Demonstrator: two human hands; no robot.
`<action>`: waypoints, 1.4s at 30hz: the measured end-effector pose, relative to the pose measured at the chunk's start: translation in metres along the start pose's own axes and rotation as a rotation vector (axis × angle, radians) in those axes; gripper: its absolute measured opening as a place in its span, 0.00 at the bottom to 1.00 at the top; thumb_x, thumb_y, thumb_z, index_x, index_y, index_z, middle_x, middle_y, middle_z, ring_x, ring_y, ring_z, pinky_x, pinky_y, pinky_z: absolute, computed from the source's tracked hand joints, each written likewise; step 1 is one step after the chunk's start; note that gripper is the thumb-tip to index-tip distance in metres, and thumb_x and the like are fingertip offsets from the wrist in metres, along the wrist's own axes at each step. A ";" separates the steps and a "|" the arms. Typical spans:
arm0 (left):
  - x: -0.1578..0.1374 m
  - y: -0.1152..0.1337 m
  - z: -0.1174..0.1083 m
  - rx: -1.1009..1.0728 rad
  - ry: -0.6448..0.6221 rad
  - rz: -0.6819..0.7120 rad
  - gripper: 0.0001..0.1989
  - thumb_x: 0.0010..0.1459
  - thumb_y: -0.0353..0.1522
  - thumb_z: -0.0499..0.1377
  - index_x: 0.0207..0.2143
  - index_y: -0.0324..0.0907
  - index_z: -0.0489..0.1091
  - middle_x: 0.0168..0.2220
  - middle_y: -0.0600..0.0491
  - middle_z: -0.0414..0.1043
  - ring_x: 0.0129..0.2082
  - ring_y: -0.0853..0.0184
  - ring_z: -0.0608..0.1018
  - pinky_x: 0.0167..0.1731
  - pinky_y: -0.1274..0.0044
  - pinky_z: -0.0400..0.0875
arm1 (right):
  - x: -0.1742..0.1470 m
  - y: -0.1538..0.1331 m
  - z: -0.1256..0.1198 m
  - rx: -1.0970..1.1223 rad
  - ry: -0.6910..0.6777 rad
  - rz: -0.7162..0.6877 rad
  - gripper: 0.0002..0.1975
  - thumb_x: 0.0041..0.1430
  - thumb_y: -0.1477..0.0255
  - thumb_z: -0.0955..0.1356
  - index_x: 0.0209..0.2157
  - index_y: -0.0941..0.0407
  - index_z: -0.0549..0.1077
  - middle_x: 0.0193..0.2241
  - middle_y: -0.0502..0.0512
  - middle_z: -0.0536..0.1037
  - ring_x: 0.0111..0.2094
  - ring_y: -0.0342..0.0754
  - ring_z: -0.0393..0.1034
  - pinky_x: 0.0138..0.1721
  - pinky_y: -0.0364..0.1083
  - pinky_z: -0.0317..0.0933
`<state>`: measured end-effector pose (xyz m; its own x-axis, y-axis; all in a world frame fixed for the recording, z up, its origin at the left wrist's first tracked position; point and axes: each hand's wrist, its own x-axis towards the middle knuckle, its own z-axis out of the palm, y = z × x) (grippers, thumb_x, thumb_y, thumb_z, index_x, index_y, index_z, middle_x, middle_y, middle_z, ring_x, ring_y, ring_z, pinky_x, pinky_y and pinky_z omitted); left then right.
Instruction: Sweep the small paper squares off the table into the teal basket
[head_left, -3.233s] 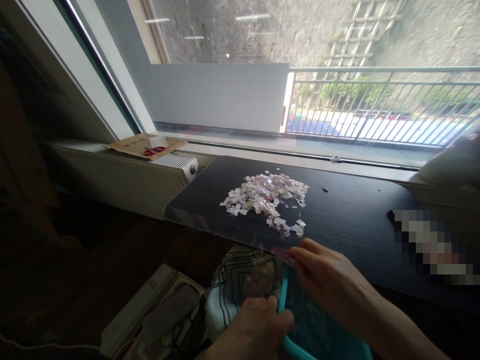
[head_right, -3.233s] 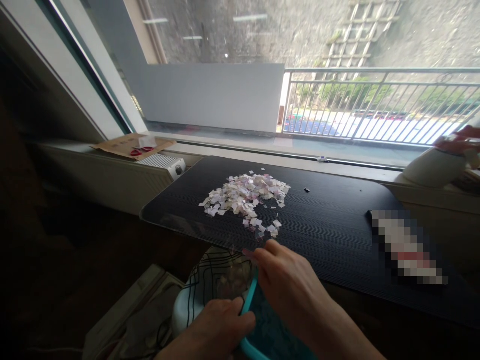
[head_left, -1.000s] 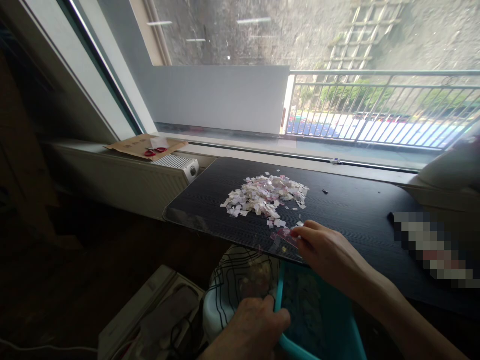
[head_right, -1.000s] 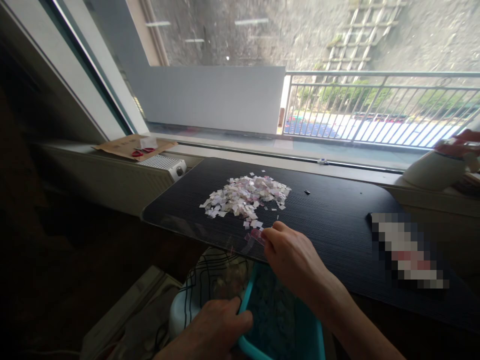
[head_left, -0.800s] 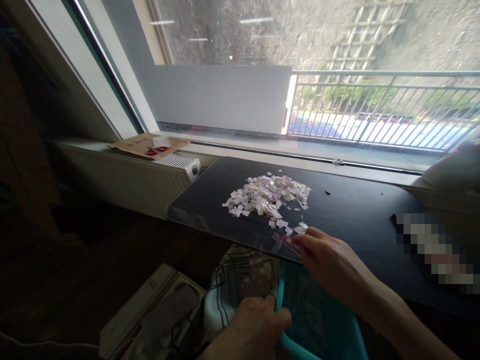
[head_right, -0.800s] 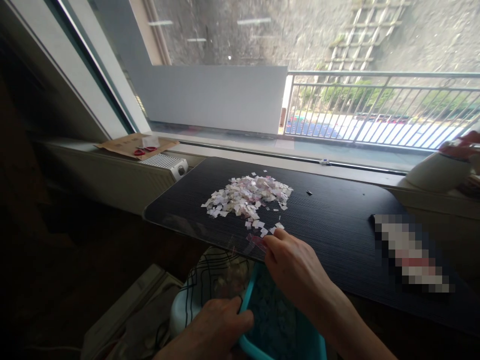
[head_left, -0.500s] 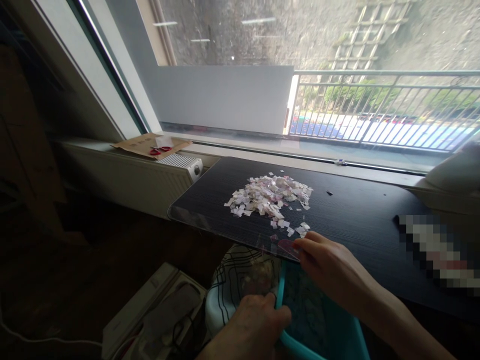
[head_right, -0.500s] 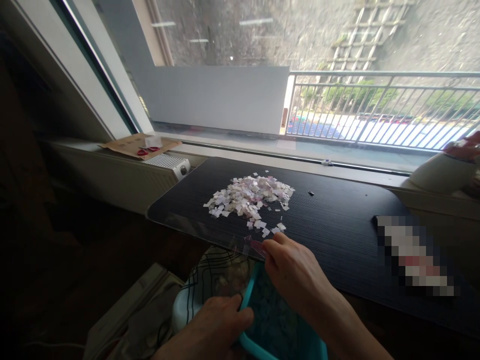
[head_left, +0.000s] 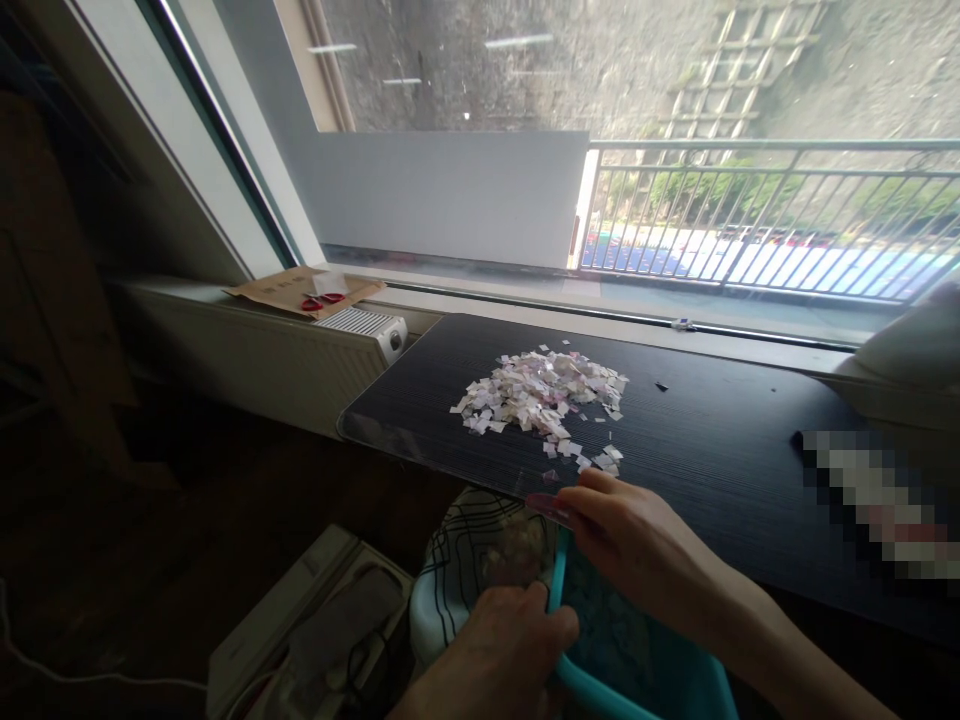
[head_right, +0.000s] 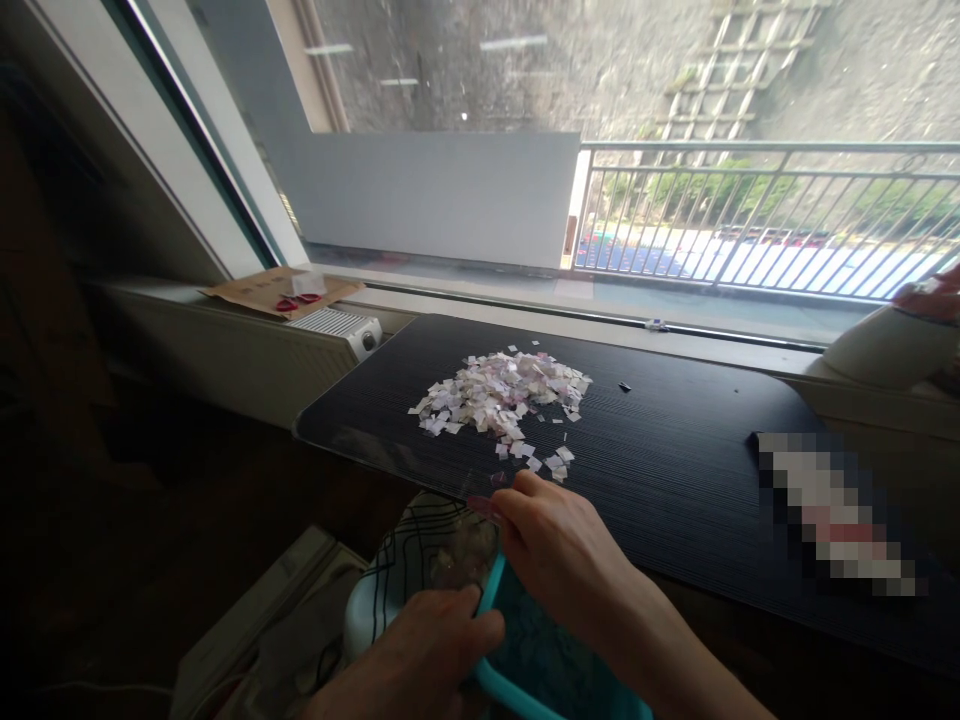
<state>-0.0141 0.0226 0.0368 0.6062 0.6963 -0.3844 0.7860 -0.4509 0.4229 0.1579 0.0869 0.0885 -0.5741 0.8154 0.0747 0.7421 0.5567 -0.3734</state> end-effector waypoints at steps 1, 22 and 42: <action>0.000 -0.001 0.001 0.004 0.013 0.000 0.10 0.51 0.31 0.57 0.37 0.44 0.63 0.39 0.49 0.68 0.40 0.53 0.73 0.38 0.66 0.69 | 0.000 0.001 -0.001 -0.003 0.002 0.000 0.13 0.63 0.74 0.58 0.32 0.56 0.72 0.30 0.51 0.69 0.27 0.41 0.63 0.29 0.41 0.53; 0.010 -0.001 0.005 0.070 -0.030 0.019 0.09 0.53 0.35 0.60 0.36 0.44 0.65 0.38 0.50 0.69 0.36 0.55 0.75 0.34 0.69 0.70 | -0.001 0.017 -0.005 -0.087 0.041 0.107 0.13 0.63 0.75 0.58 0.36 0.56 0.72 0.31 0.52 0.69 0.28 0.42 0.64 0.28 0.42 0.52; 0.004 0.002 0.002 0.003 -0.024 -0.009 0.10 0.51 0.31 0.58 0.37 0.44 0.64 0.40 0.49 0.68 0.40 0.53 0.74 0.37 0.67 0.69 | -0.001 0.005 -0.006 -0.075 0.045 0.157 0.13 0.62 0.74 0.58 0.32 0.56 0.72 0.30 0.52 0.69 0.26 0.41 0.64 0.27 0.41 0.51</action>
<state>-0.0102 0.0239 0.0346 0.6019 0.6865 -0.4080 0.7918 -0.4465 0.4168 0.1644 0.0897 0.0918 -0.4342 0.8986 0.0630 0.8461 0.4309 -0.3137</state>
